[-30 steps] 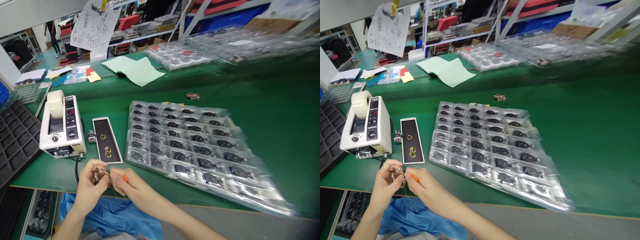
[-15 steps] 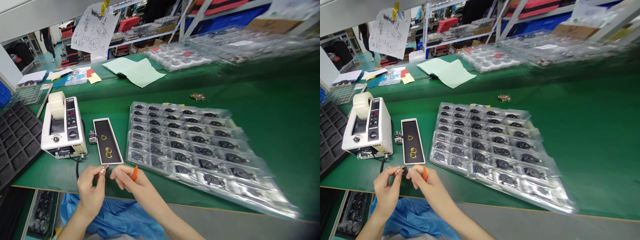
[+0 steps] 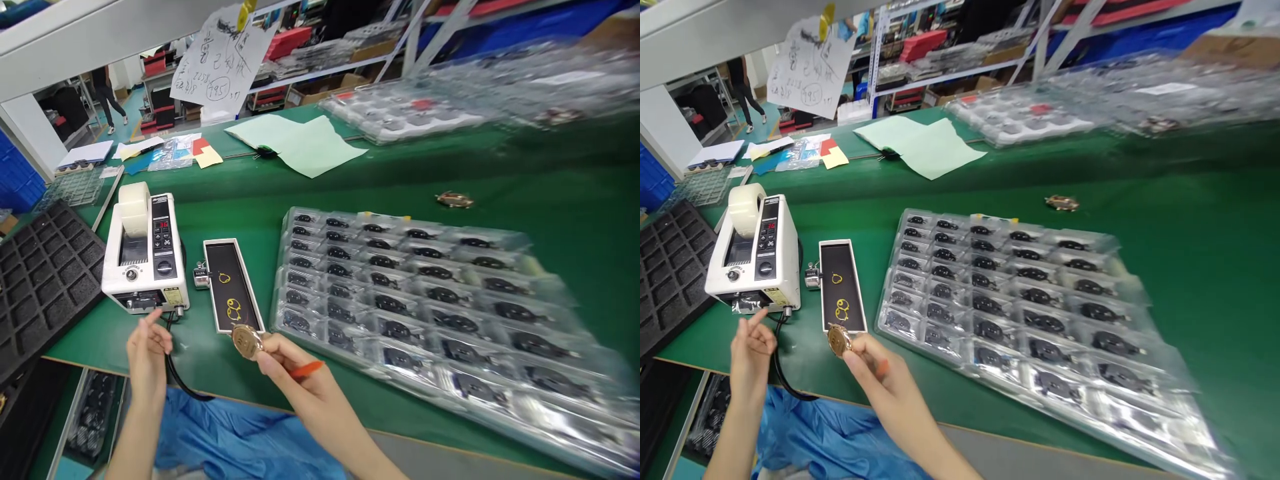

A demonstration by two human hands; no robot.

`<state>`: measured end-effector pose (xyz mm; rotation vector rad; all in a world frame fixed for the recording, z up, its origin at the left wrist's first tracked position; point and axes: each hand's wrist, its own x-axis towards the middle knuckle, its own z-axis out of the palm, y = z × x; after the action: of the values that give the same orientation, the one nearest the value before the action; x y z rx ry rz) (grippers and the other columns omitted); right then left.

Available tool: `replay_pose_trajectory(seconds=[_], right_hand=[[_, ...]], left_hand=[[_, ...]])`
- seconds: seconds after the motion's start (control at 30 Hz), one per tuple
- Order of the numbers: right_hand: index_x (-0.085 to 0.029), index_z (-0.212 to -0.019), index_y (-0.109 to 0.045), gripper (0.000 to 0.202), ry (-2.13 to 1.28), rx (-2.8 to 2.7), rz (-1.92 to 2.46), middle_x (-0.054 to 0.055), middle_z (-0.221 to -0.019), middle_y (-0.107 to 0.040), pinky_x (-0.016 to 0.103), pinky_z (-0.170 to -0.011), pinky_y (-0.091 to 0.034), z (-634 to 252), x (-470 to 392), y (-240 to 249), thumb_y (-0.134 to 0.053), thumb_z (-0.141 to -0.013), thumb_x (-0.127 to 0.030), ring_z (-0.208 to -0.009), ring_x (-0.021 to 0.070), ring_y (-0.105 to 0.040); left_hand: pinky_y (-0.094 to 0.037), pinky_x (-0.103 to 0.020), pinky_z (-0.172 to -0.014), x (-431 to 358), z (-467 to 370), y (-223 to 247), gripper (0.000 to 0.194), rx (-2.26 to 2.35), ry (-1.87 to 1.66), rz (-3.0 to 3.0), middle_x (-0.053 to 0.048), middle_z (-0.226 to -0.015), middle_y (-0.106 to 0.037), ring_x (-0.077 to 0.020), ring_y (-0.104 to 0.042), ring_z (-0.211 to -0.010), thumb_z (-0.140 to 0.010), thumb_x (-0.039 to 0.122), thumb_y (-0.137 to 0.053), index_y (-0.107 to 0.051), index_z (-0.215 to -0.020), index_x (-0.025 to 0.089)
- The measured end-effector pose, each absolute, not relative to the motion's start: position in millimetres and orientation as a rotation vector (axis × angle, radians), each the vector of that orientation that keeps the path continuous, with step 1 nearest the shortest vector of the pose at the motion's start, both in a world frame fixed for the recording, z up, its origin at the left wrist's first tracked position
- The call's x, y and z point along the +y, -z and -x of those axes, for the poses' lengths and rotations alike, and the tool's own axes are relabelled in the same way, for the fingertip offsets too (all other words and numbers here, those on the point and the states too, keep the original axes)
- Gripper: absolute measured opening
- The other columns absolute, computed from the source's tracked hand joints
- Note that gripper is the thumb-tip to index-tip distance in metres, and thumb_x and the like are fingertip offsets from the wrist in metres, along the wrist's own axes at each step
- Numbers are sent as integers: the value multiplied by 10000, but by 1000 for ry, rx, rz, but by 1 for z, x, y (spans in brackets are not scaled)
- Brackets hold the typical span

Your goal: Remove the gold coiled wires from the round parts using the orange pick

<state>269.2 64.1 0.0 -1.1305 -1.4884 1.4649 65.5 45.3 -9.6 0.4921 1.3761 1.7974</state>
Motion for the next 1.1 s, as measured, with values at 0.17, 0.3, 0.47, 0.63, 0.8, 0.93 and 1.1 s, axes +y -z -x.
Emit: replay_pose_trajectory(seconds=[0.17,0.3,0.47,0.63,0.8,0.93,1.1], right_hand=[[-198,-671,-520,526,-1417,-1505,1126,-5,-655,-450,262,-579,-363,-277,62,-3,-479,-870,-683,-617,144,-421],[-203,-687,-545,505,-1420,-1476,1101,1,-662,-466,262,-583,-380,-280,63,-7,-501,-867,-673,-619,151,-434],[-210,-712,-568,449,-1429,-1493,981,19,-725,-495,268,-627,-398,-282,65,-10,-507,-899,-614,-678,163,-462],[-223,-744,-604,404,-1528,-1451,883,69,-941,-556,306,-736,-449,-283,70,-13,-522,-904,-586,-854,202,-536],[-228,-794,-594,404,-1798,-1250,782,91,-1098,-625,402,-948,-420,-283,76,-14,-595,-839,-630,-1050,247,-568],[-211,-728,-529,449,-1936,-1159,698,39,-836,-600,364,-850,-435,-277,78,-12,-640,-800,-640,-802,189,-559],[-200,-715,-524,453,-1924,-1181,632,-12,-720,-484,283,-727,-388,-272,78,-10,-636,-813,-628,-699,141,-446]], left_hand=[[-305,-167,-405,59,-48,-11,346,1351,-1837,-421,84,-393,-423,-38,-345,-381,-612,416,-861,-682,-657,123],[-365,-177,-465,47,-52,-24,205,1458,-1978,-661,38,-555,-576,-61,-453,-471,-743,338,-775,-681,-680,166],[-478,-283,-638,42,-51,-52,134,1621,-1824,-1744,-49,-803,-690,-208,-649,-825,-841,203,-650,-689,-714,214],[-432,-271,-568,62,-48,-78,159,1807,-1185,-2135,-110,-1152,-691,-136,-616,-630,-894,183,-566,-636,-752,195],[-439,-282,-653,55,-61,-85,287,1384,-1247,-1923,-67,-807,-628,-234,-625,-909,-945,265,-519,-565,-668,204],[-402,-282,-585,46,-81,-75,374,1164,-1071,-1699,-29,-731,-491,-161,-485,-650,-938,408,-532,-573,-632,196],[-364,-258,-565,50,-97,-60,398,1198,-1028,-1605,-7,-707,-428,-147,-425,-643,-912,457,-564,-615,-621,192]])
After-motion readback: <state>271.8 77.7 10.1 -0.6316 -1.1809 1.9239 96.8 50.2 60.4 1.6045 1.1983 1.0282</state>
